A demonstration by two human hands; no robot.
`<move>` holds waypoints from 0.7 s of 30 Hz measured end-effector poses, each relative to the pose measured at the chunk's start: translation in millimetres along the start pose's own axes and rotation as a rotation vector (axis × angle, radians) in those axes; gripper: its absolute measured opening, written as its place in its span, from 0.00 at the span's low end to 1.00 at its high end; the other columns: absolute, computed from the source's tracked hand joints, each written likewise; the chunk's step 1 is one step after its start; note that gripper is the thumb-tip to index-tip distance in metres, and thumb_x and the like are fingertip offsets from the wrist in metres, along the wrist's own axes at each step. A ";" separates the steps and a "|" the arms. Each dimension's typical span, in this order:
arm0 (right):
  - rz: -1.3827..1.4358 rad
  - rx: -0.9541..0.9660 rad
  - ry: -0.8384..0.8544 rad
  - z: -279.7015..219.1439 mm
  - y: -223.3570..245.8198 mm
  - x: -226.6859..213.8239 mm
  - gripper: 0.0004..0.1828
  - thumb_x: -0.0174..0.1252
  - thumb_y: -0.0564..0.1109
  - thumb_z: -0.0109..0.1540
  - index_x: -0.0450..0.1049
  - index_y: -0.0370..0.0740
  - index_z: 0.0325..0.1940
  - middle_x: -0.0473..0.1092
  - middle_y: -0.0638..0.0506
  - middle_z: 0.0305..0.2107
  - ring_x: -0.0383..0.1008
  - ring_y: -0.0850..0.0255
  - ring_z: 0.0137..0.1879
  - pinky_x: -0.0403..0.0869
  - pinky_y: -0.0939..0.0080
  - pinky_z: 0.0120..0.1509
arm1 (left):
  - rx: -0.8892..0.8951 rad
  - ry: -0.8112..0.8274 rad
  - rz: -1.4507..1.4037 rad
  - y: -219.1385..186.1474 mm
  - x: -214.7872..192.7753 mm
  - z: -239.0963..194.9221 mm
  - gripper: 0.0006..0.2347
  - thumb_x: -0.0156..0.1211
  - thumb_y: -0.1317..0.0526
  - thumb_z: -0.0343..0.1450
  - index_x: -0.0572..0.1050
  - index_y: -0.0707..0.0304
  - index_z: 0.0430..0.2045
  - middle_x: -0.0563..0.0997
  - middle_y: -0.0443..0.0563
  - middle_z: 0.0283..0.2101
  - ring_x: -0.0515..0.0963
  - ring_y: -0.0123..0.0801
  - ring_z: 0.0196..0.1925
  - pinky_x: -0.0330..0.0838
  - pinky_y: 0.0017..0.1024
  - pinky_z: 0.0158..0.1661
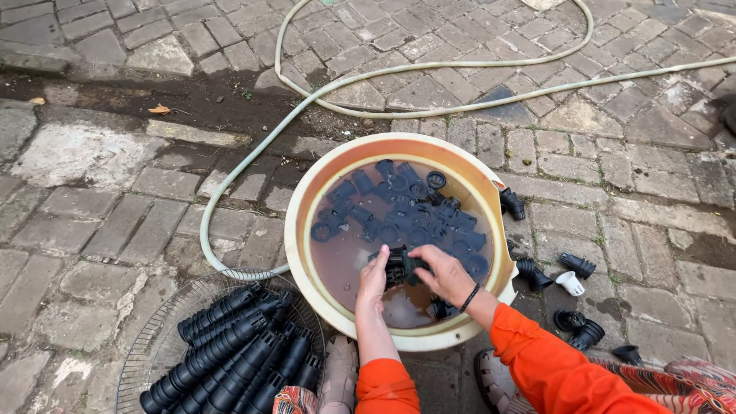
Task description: The person sits on a paved outdoor area and repeatedly picks small black plastic components from a bucket of water, rinses them, and assembles them into longer segmented tubes. The assembled tubes are placed into a wire basket beside the bucket.
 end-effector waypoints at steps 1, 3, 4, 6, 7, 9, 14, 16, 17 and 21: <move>0.001 0.008 0.003 0.1 -3.3 2.8 0.22 0.64 0.37 0.58 0.70 0.40 0.56 0.72 0.46 0.48 0.77 0.45 0.50 0.76 0.52 0.50 | -0.008 0.002 0.001 0.3 0.7 0.7 0.26 0.59 0.39 0.69 0.82 0.68 0.39 0.81 0.52 0.31 0.79 0.33 0.28 0.70 0.30 0.24; 0.225 0.312 -0.062 -9.2 -24.7 8.9 0.18 0.62 0.34 0.58 0.74 0.38 0.52 0.76 0.49 0.40 0.81 0.56 0.41 0.78 0.60 0.46 | 0.106 0.024 0.003 2.0 2.9 -0.2 0.24 0.63 0.41 0.69 0.82 0.66 0.43 0.85 0.48 0.37 0.81 0.24 0.39 0.74 0.22 0.41; 0.227 0.332 -0.055 -12.3 -36.7 19.1 0.18 0.62 0.34 0.58 0.74 0.38 0.52 0.76 0.49 0.40 0.81 0.56 0.41 0.78 0.60 0.46 | 0.085 0.026 0.006 2.6 2.8 -1.3 0.24 0.63 0.41 0.69 0.82 0.66 0.43 0.85 0.48 0.37 0.81 0.24 0.39 0.74 0.22 0.41; 0.551 0.537 -0.059 -21.9 -68.7 43.3 0.16 0.60 0.33 0.60 0.74 0.35 0.52 0.78 0.51 0.37 0.76 0.66 0.41 0.75 0.66 0.44 | 0.142 0.052 0.002 -2.2 4.8 -1.9 0.23 0.63 0.44 0.69 0.82 0.67 0.42 0.83 0.48 0.37 0.80 0.26 0.39 0.73 0.25 0.44; 0.554 0.554 -0.055 -23.8 -76.9 49.3 0.16 0.60 0.33 0.60 0.74 0.35 0.52 0.78 0.51 0.37 0.76 0.66 0.41 0.75 0.66 0.44 | 0.125 0.052 0.005 -1.6 5.3 -3.1 0.23 0.63 0.44 0.69 0.82 0.67 0.42 0.83 0.48 0.37 0.80 0.26 0.39 0.73 0.25 0.44; 0.956 0.575 -0.098 -24.7 -91.1 64.0 0.14 0.60 0.32 0.61 0.74 0.34 0.52 0.76 0.52 0.36 0.78 0.66 0.40 0.76 0.67 0.46 | 0.163 0.106 0.008 -6.7 8.2 -5.1 0.21 0.61 0.44 0.71 0.81 0.67 0.43 0.83 0.47 0.36 0.79 0.27 0.37 0.73 0.26 0.41; 1.539 0.871 -0.191 -32.9 -118.8 63.0 0.08 0.59 0.35 0.64 0.72 0.41 0.45 0.75 0.54 0.34 0.78 0.66 0.37 0.76 0.65 0.43 | 0.239 0.085 -0.155 2.4 4.1 14.5 0.20 0.61 0.45 0.72 0.79 0.66 0.45 0.82 0.50 0.41 0.79 0.28 0.42 0.73 0.28 0.45; 1.630 0.888 -0.254 -38.0 -138.2 56.4 0.08 0.60 0.35 0.64 0.70 0.44 0.43 0.74 0.55 0.33 0.78 0.64 0.38 0.75 0.65 0.42 | 0.255 -0.021 -0.171 -2.2 -1.1 7.7 0.20 0.62 0.46 0.72 0.79 0.65 0.47 0.83 0.49 0.44 0.79 0.28 0.45 0.73 0.28 0.48; 1.601 0.840 -0.298 -38.1 -143.6 47.9 0.07 0.60 0.36 0.66 0.70 0.43 0.43 0.74 0.55 0.34 0.77 0.64 0.38 0.74 0.64 0.43 | 0.297 -0.218 0.126 -11.2 -7.5 -4.0 0.20 0.62 0.47 0.71 0.78 0.62 0.50 0.82 0.52 0.47 0.80 0.34 0.48 0.72 0.32 0.49; 1.365 0.875 -0.369 -34.5 -122.6 7.2 0.10 0.60 0.41 0.63 0.70 0.49 0.47 0.74 0.61 0.36 0.75 0.67 0.39 0.73 0.63 0.47 | 0.051 -0.282 0.954 -21.7 12.7 -28.0 0.24 0.61 0.49 0.70 0.68 0.46 0.62 0.76 0.56 0.57 0.75 0.47 0.60 0.69 0.43 0.57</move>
Point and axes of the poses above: each hand's wrist, its own z-axis towards the middle knuckle, its own x-axis out of the palm, y = z × x, the point moved 5 cm from there along z, towards the middle knuckle
